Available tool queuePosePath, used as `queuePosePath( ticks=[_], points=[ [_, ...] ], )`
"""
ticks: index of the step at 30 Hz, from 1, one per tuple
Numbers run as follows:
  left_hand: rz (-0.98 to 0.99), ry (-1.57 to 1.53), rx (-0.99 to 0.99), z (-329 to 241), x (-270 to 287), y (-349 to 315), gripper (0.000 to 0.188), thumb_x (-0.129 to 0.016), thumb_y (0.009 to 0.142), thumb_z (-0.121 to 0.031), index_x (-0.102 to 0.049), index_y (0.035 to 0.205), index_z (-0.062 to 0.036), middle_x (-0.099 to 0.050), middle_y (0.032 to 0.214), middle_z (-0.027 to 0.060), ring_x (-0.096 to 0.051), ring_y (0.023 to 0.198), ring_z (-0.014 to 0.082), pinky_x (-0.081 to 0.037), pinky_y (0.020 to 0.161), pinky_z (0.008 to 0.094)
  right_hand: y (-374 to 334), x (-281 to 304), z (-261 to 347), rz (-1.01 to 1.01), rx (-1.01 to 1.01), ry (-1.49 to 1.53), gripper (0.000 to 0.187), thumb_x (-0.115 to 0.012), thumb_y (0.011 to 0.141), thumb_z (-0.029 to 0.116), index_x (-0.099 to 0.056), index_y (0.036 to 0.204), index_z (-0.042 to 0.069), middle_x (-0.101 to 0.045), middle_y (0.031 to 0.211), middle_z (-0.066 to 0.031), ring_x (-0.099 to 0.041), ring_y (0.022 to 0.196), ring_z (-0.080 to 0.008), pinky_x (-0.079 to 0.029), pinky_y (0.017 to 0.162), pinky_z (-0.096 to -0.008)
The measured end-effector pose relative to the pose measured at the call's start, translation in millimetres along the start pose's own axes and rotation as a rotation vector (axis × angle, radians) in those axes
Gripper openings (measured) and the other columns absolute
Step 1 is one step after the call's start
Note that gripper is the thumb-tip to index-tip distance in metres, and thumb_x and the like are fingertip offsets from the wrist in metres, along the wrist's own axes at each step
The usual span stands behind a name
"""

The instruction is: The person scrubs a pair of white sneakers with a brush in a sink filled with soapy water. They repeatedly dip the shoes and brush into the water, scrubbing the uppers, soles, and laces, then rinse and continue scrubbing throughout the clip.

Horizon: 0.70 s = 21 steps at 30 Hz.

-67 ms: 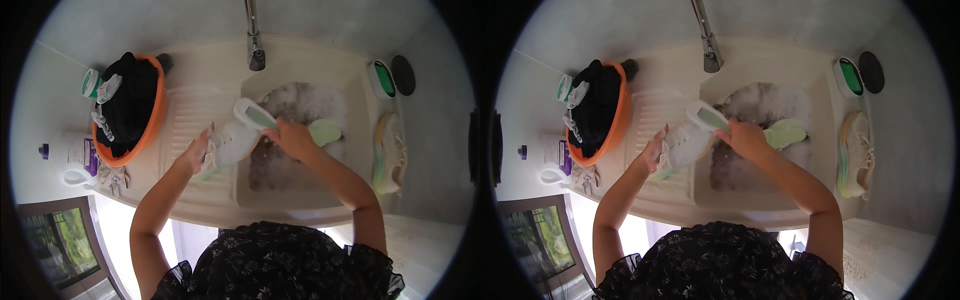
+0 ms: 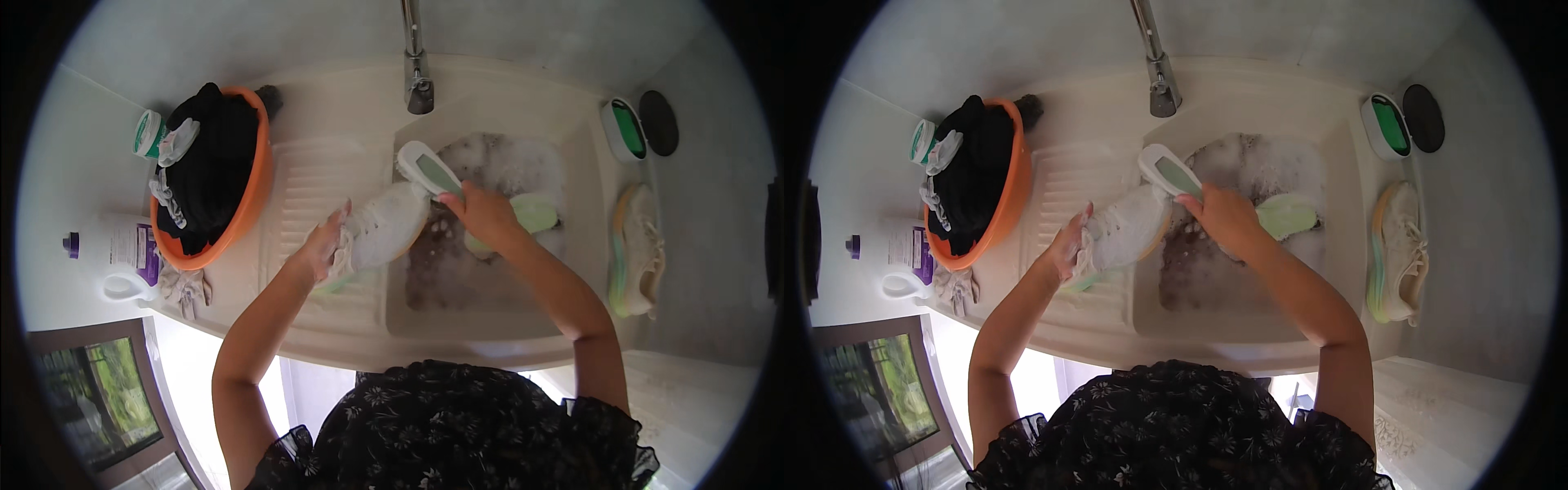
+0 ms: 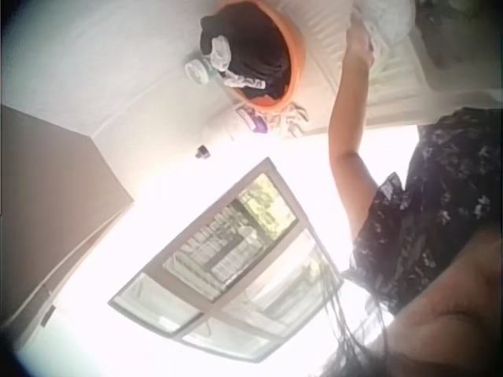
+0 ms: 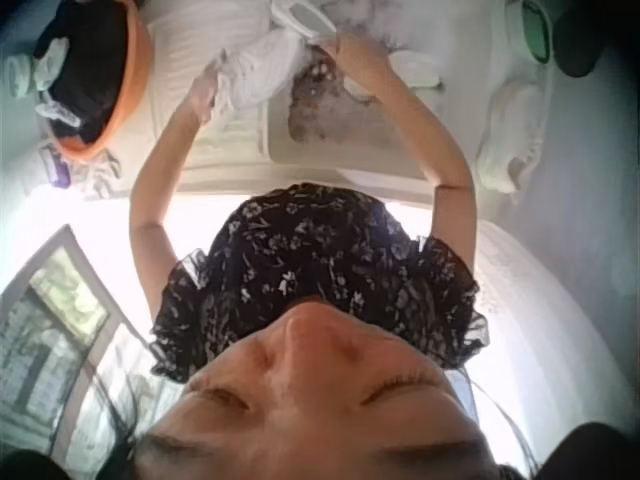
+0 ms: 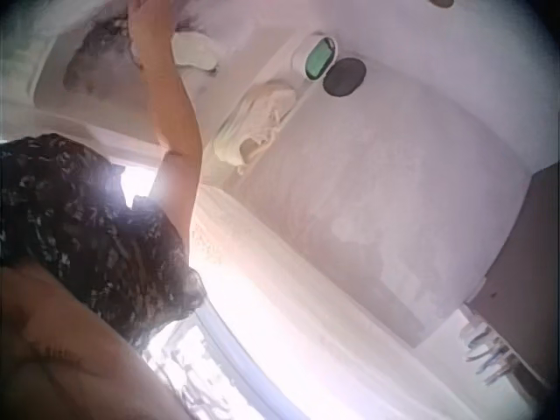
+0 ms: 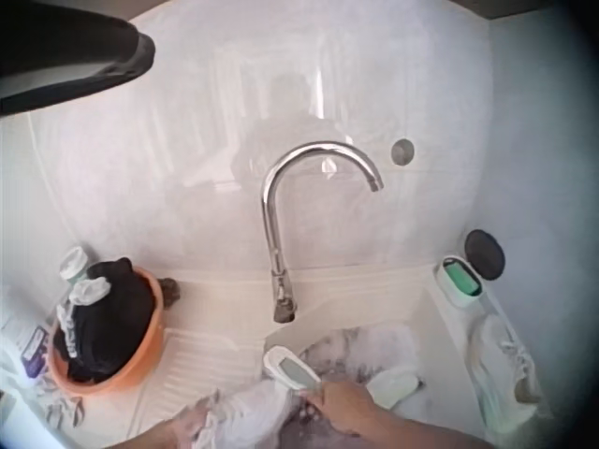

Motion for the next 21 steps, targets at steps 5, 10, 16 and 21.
queuePosePath(
  ticks=[5, 10, 16, 21],
  points=[
    [-0.049, 0.201, -0.089, 28, 1, -4, 0.056, -0.04, 0.09, -0.04, -0.035, 0.129, -0.0006, -0.041, 0.129, 0.0117, -0.04, 0.119, 0.0196, -0.032, 0.099, 0.0322, -28, 0, -3, -0.001, 0.05, -0.063, 0.05, -0.043, 0.085, 0.05, -0.048, 0.081, 0.0, -0.058, 0.062, -0.0173, -0.058, 0.058, -0.0355, -0.046, 0.054, -0.0427],
    [-0.08, 0.92, -0.318, 28, -39, -32, 0.047, -0.042, 0.09, -0.038, -0.046, 0.119, -0.0016, -0.053, 0.11, 0.0084, -0.048, 0.099, 0.0188, -0.037, 0.087, 0.0286, -35, 18, 5, 0.087, -0.004, 0.027, 0.049, -0.045, 0.085, 0.049, -0.047, 0.082, 0.0, -0.058, 0.063, -0.0179, -0.057, 0.058, -0.0357, -0.045, 0.053, -0.0428],
    [0.017, 0.934, -0.358, 43, -37, -43, 0.047, -0.043, 0.088, -0.043, -0.052, 0.11, -0.0028, -0.057, 0.092, 0.0087, -0.051, 0.081, 0.0203, -0.042, 0.076, 0.0311, -42, 49, -7, 0.201, -0.031, -0.089, 0.05, -0.045, 0.084, 0.05, -0.048, 0.081, 0.0, -0.058, 0.063, -0.0169, -0.059, 0.059, -0.0336, -0.046, 0.054, -0.0422],
    [0.142, 0.995, -0.473, 48, -37, -37, 0.04, -0.044, 0.089, -0.037, -0.052, 0.11, -0.003, -0.057, 0.097, 0.01, -0.052, 0.086, 0.0227, -0.042, 0.079, 0.0312, -43, 33, 36, 0.31, 0.134, -0.158, 0.053, -0.044, 0.083, 0.053, -0.05, 0.081, 0.0, -0.059, 0.063, -0.0156, -0.059, 0.06, -0.0327, -0.047, 0.054, -0.0405]
  ],
)
Point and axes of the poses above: each hand's wrist, its own y-axis towards the middle knuckle, its own x-axis out of the back of the hand, z = x × y, the point moved 1 cm from there along y, towards the middle knuckle
